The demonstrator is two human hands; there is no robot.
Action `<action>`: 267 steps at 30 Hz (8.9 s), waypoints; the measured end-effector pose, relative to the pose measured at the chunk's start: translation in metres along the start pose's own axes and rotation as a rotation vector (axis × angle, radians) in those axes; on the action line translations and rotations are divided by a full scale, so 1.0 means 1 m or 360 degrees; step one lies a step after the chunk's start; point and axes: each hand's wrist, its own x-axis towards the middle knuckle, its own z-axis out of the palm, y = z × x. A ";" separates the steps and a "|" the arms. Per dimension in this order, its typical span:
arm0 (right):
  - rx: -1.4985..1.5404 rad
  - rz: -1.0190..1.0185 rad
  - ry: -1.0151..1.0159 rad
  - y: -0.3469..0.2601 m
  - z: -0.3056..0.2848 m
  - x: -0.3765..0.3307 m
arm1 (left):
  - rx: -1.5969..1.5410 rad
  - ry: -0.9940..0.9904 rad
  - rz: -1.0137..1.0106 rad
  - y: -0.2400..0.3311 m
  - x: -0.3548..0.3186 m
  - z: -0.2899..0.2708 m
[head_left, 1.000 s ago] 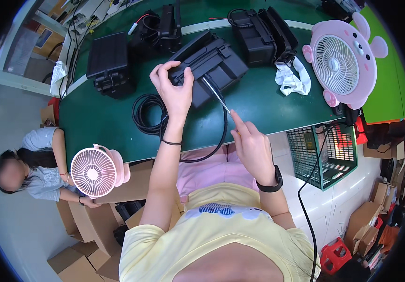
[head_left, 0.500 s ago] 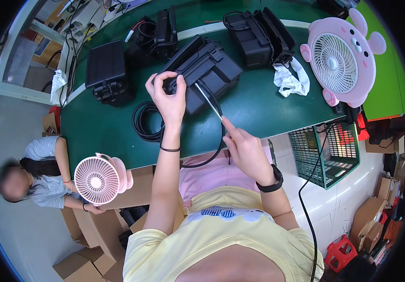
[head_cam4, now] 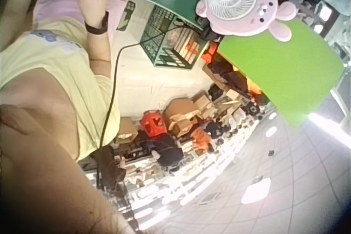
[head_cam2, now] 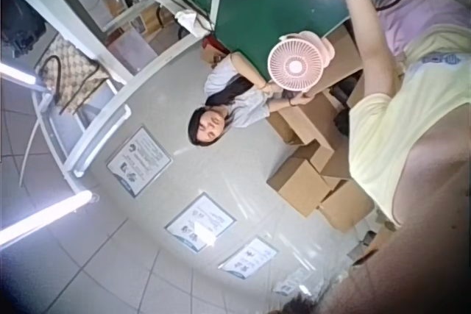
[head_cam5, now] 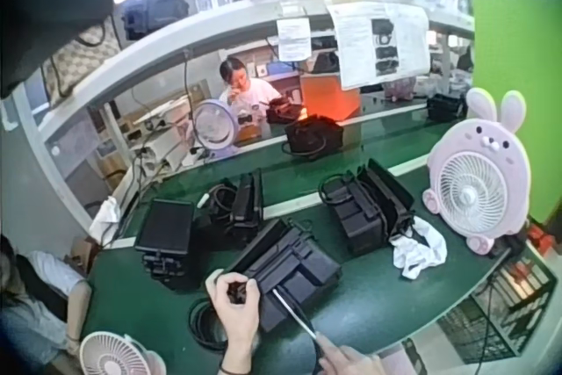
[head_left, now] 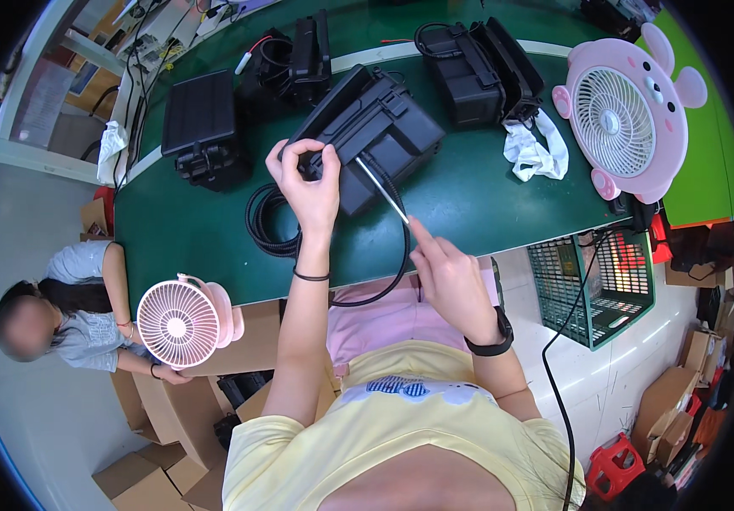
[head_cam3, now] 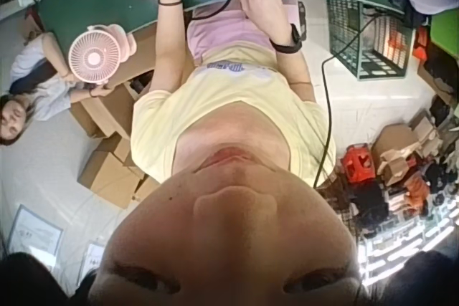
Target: Assembling electronic component housing and wiring for solar equipment using a screwdriver.
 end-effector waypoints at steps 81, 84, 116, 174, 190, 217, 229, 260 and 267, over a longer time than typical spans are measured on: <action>0.0615 -0.0484 0.0496 -0.053 -0.020 0.055 | -0.0028 -0.0044 0.0170 0.013 -0.131 -0.061; 0.0920 -0.0475 0.0318 -0.055 -0.017 0.054 | 0.0014 0.0074 0.0246 0.005 -0.139 -0.070; 0.1495 0.0589 0.0348 0.043 0.072 0.071 | 0.1731 0.1156 -0.0570 -0.075 0.131 -0.185; 0.1506 0.0637 0.0580 0.059 0.029 0.053 | 0.0798 -0.0223 0.1320 0.031 0.015 -0.094; 0.1184 0.0339 0.0866 0.047 0.041 0.009 | 0.0580 -0.1034 0.0617 0.078 -0.009 -0.059; 0.1174 0.0426 0.0869 0.036 0.037 0.003 | 0.0940 -0.0769 0.1439 0.025 -0.090 -0.108; 0.1343 0.0429 0.0765 0.042 0.033 0.006 | 0.0560 -0.0444 0.0304 0.053 -0.027 -0.083; 0.1057 -0.0034 0.0160 0.063 -0.042 0.128 | 0.1021 -0.1130 0.1026 0.067 -0.093 -0.070; 0.1230 -0.0172 0.0387 0.030 -0.037 0.106 | 0.1030 -0.1179 0.0667 0.065 -0.056 -0.042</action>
